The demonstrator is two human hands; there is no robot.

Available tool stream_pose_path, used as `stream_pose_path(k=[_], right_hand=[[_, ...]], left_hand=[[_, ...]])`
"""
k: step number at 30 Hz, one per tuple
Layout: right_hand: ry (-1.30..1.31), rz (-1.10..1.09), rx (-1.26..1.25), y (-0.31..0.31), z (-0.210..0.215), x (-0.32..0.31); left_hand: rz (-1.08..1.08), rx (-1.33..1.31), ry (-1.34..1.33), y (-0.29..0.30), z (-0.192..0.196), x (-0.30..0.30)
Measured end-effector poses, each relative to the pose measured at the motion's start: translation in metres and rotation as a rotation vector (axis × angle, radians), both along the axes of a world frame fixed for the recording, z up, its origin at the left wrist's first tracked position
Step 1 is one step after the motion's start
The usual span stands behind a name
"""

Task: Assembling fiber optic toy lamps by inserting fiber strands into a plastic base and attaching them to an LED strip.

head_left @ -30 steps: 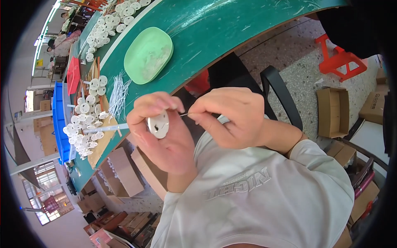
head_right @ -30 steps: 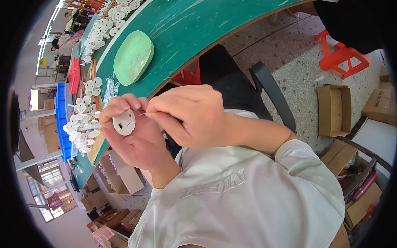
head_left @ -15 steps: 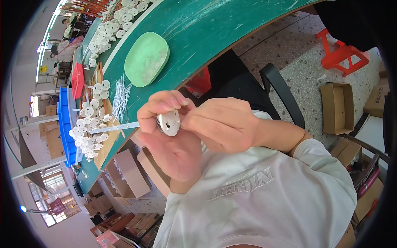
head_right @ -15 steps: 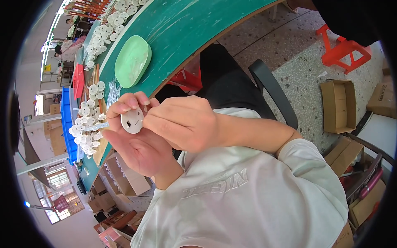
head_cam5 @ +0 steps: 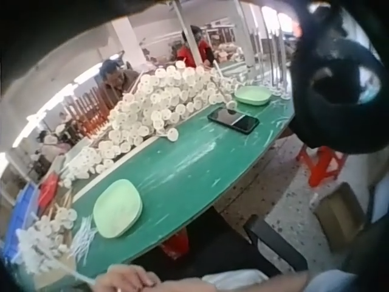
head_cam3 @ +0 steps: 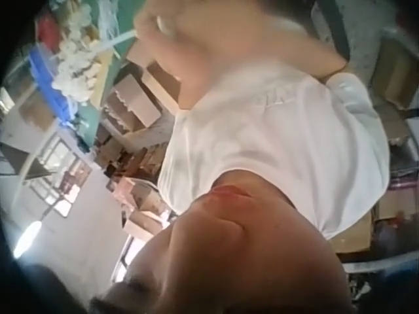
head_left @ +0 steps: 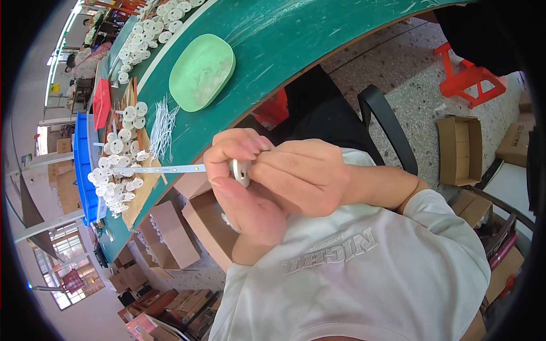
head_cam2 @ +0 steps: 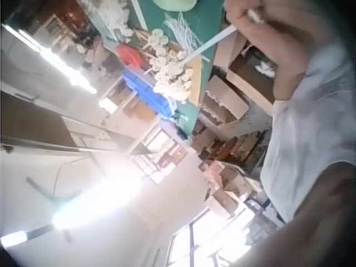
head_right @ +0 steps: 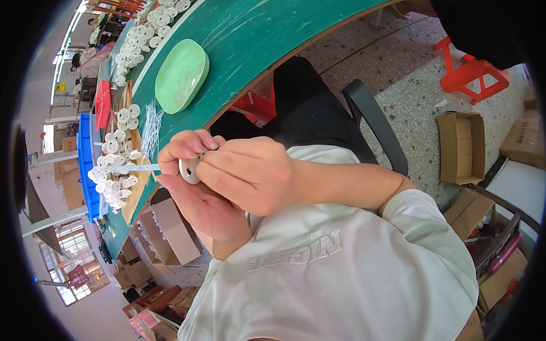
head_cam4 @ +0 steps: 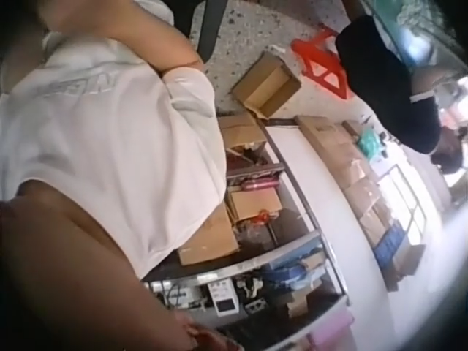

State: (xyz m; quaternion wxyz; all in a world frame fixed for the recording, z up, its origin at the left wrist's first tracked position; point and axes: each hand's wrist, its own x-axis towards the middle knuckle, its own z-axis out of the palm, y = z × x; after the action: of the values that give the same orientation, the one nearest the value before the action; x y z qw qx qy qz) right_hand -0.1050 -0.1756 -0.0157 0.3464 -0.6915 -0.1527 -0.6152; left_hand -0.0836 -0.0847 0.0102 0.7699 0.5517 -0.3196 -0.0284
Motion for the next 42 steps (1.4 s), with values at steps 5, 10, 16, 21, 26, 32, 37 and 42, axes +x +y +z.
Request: stream_pose_path(k=[5, 10, 16, 21, 26, 32, 37, 42], right_hand=[[-0.026, 0.058, 0.008, 0.003, -0.007, 0.001], [-0.065, 0.135, -0.001, 0.001, -0.012, 0.002], [-0.065, 0.298, 0.084, 0.000, -0.007, 0.002], [-0.090, 0.267, 0.071, -0.007, -0.007, 0.000], [-0.037, 0.042, -0.033, -0.005, 0.002, 0.005], [0.151, 0.041, -0.114, 0.007, 0.006, 0.007], [0.173, 0.197, -0.173, 0.039, 0.008, 0.031], [0.166, 0.526, -0.239, 0.080, 0.017, 0.070]], left_hand=[[-0.039, -0.115, 0.114, 0.002, 0.003, -0.002], [-0.060, -0.157, 0.105, 0.006, 0.005, -0.007], [-0.165, -0.219, 0.148, 0.014, 0.014, -0.003], [-0.214, -0.181, 0.156, 0.008, 0.010, -0.002], [-0.111, -0.202, 0.174, 0.003, 0.003, 0.004], [0.078, -0.016, -0.018, 0.013, -0.013, 0.020], [0.177, -0.041, -0.031, 0.046, -0.012, 0.036], [0.435, -0.068, -0.210, 0.107, 0.003, 0.058]])
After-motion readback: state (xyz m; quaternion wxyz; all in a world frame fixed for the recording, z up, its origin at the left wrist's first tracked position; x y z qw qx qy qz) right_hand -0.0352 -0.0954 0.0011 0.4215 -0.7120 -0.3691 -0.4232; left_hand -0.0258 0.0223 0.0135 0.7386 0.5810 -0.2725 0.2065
